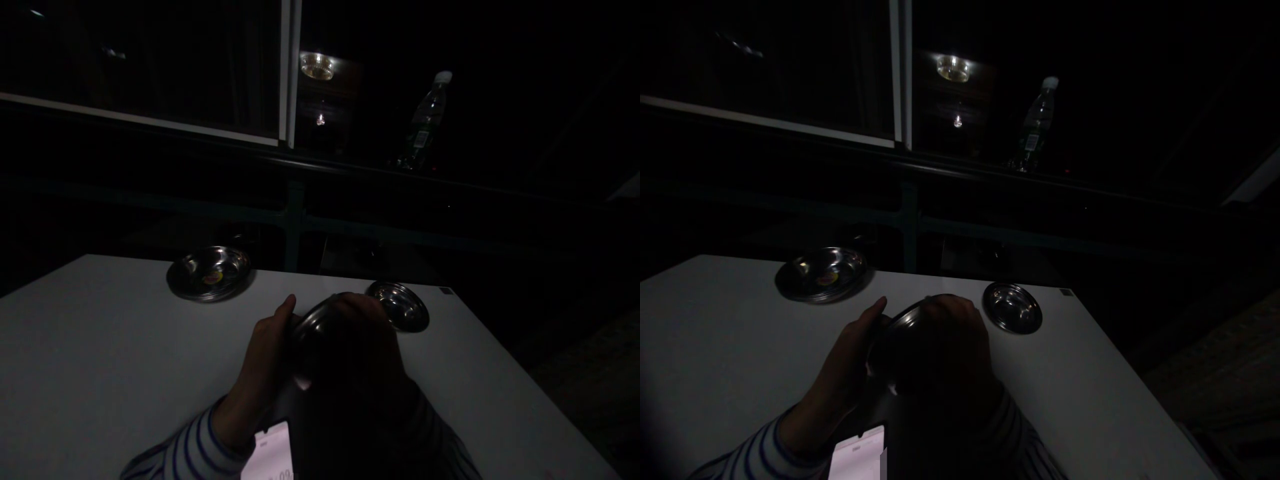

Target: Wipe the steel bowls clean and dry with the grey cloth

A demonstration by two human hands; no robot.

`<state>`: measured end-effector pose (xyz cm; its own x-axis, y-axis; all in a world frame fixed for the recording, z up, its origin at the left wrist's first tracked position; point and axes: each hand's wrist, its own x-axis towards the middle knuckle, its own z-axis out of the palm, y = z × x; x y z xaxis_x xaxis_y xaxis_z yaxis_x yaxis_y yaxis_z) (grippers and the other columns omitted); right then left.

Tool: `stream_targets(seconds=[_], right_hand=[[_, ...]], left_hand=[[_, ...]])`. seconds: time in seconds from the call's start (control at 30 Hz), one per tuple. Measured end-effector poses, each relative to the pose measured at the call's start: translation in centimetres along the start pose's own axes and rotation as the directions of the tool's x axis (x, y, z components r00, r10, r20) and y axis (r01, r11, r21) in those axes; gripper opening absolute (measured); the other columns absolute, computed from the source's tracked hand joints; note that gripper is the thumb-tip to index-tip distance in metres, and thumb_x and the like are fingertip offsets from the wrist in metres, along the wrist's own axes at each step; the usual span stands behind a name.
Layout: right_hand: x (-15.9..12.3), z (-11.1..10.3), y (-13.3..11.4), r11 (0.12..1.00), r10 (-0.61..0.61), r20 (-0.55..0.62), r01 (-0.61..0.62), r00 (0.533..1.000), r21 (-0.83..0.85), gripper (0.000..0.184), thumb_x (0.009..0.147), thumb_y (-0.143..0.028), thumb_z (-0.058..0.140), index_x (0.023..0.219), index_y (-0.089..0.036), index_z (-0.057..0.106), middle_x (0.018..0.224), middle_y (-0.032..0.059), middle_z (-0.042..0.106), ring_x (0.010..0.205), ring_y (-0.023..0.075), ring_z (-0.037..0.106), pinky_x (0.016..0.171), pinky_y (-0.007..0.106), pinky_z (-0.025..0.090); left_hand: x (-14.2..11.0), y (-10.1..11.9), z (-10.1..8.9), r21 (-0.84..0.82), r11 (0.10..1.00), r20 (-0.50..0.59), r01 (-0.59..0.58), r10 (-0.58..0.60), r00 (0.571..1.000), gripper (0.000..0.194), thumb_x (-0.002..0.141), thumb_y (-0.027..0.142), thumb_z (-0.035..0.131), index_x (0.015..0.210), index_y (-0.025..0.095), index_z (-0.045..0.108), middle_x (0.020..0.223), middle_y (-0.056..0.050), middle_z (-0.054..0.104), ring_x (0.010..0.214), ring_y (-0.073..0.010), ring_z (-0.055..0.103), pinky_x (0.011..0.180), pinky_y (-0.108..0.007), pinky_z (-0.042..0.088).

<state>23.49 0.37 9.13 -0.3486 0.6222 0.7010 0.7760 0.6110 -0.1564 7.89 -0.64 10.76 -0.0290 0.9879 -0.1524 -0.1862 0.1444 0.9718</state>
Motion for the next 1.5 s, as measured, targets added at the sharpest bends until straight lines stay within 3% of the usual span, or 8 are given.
stream_targets(seconds=[0.13, 0.47, 0.67, 0.8, 1.03, 1.23, 1.37, 1.5], right_hand=[[-0.2, -0.5, 0.5, 1.0, 0.024, -0.009, -0.024, 1.0, 0.018, 0.023, 0.087, -0.029, 0.042, 0.101, -0.018, 0.055, 0.105, 0.0078, 0.058, 0.095, 0.0217, 0.051, 0.084, 0.039, 0.041], [-1.8, 3.0, -1.5, 0.975, -0.197, 0.05, 0.201, 0.979, -0.094, 0.02, 0.083, -0.025, 0.052, 0.102, -0.03, 0.058, 0.102, 0.0038, 0.061, 0.098, 0.0228, 0.053, 0.082, 0.042, 0.044], [-2.4, 2.5, -2.6, 0.953, -0.293, 0.087, 0.298, 0.952, -0.058, 0.026, 0.088, -0.033, 0.048, 0.111, -0.021, 0.053, 0.118, 0.0071, 0.053, 0.1, 0.019, 0.053, 0.085, 0.041, 0.045], [-2.5, 2.7, -3.1, 0.93, -0.362, 0.097, 0.366, 0.927, -0.023, 0.028, 0.088, -0.032, 0.049, 0.112, -0.019, 0.052, 0.117, 0.0074, 0.052, 0.098, 0.0184, 0.055, 0.083, 0.039, 0.047], [-2.4, 3.0, -2.9, 0.896, -0.444, 0.098, 0.444, 0.891, 0.019, 0.028, 0.088, -0.032, 0.049, 0.112, -0.018, 0.052, 0.115, 0.0072, 0.053, 0.096, 0.0179, 0.055, 0.081, 0.039, 0.048], [-2.3, 2.7, -2.5, 0.906, -0.422, 0.1, 0.424, 0.901, 0.008, 0.027, 0.088, -0.032, 0.049, 0.111, -0.019, 0.053, 0.115, 0.0072, 0.053, 0.095, 0.0176, 0.055, 0.081, 0.038, 0.048], [-2.0, 2.6, -1.8, 0.934, -0.353, 0.095, 0.357, 0.931, -0.023, 0.027, 0.088, -0.033, 0.048, 0.112, -0.02, 0.052, 0.117, 0.0072, 0.052, 0.098, 0.0183, 0.054, 0.083, 0.04, 0.046], [-1.3, 2.6, -0.8, 0.961, -0.266, 0.081, 0.271, 0.96, -0.056, 0.023, 0.085, -0.031, 0.051, 0.107, -0.025, 0.056, 0.107, 0.0072, 0.059, 0.098, 0.0226, 0.053, 0.082, 0.042, 0.044]], left_hand=[[-0.2, -0.2, 0.0, -0.05, 0.998, 0.048, 0.031, -0.028, 0.998, 0.045, 0.069, 0.055, 0.053, 0.045, 0.018, 0.051, 0.043, 0.003, 0.045, 0.042, -0.0103, 0.038, 0.05, -0.025, 0.036], [0.2, -0.9, -0.2, -0.253, 0.95, 0.156, 0.18, -0.144, 0.977, 0.037, 0.071, 0.049, 0.056, 0.061, 0.015, 0.06, 0.048, 0.003, 0.053, 0.046, -0.0117, 0.049, 0.053, -0.024, 0.037], [-0.1, -0.1, -0.2, -0.332, 0.915, 0.175, 0.231, -0.18, 0.968, 0.03, 0.071, 0.043, 0.059, 0.067, 0.013, 0.065, 0.049, 0.002, 0.058, 0.049, -0.0134, 0.054, 0.056, -0.025, 0.04], [0.1, 0.0, -0.6, -0.311, 0.936, 0.145, 0.166, -0.126, 0.981, 0.017, 0.069, 0.029, 0.062, 0.073, 0.012, 0.067, 0.066, -0.003, 0.068, 0.063, -0.0169, 0.061, 0.064, -0.027, 0.043], [0.4, 0.9, -0.7, -0.387, 0.885, 0.217, 0.26, -0.187, 0.958, 0.014, 0.071, 0.023, 0.06, 0.069, 0.011, 0.067, 0.065, -0.006, 0.069, 0.06, -0.0164, 0.061, 0.062, -0.027, 0.045], [0.4, 0.5, -0.7, -0.363, 0.899, 0.231, 0.246, -0.169, 0.958, 0.015, 0.069, 0.027, 0.065, 0.072, 0.012, 0.067, 0.067, -0.004, 0.068, 0.063, -0.0159, 0.061, 0.063, -0.026, 0.045], [0.2, 0.1, -0.4, -0.345, 0.917, 0.176, 0.201, -0.147, 0.973, 0.022, 0.067, 0.036, 0.067, 0.069, 0.014, 0.067, 0.063, -0.002, 0.067, 0.061, -0.0156, 0.06, 0.059, -0.026, 0.044], [-0.1, -0.2, -0.2, -0.288, 0.941, 0.221, 0.177, -0.114, 0.969, 0.027, 0.07, 0.04, 0.064, 0.071, 0.013, 0.068, 0.064, -0.003, 0.066, 0.062, -0.016, 0.059, 0.061, -0.027, 0.043]])
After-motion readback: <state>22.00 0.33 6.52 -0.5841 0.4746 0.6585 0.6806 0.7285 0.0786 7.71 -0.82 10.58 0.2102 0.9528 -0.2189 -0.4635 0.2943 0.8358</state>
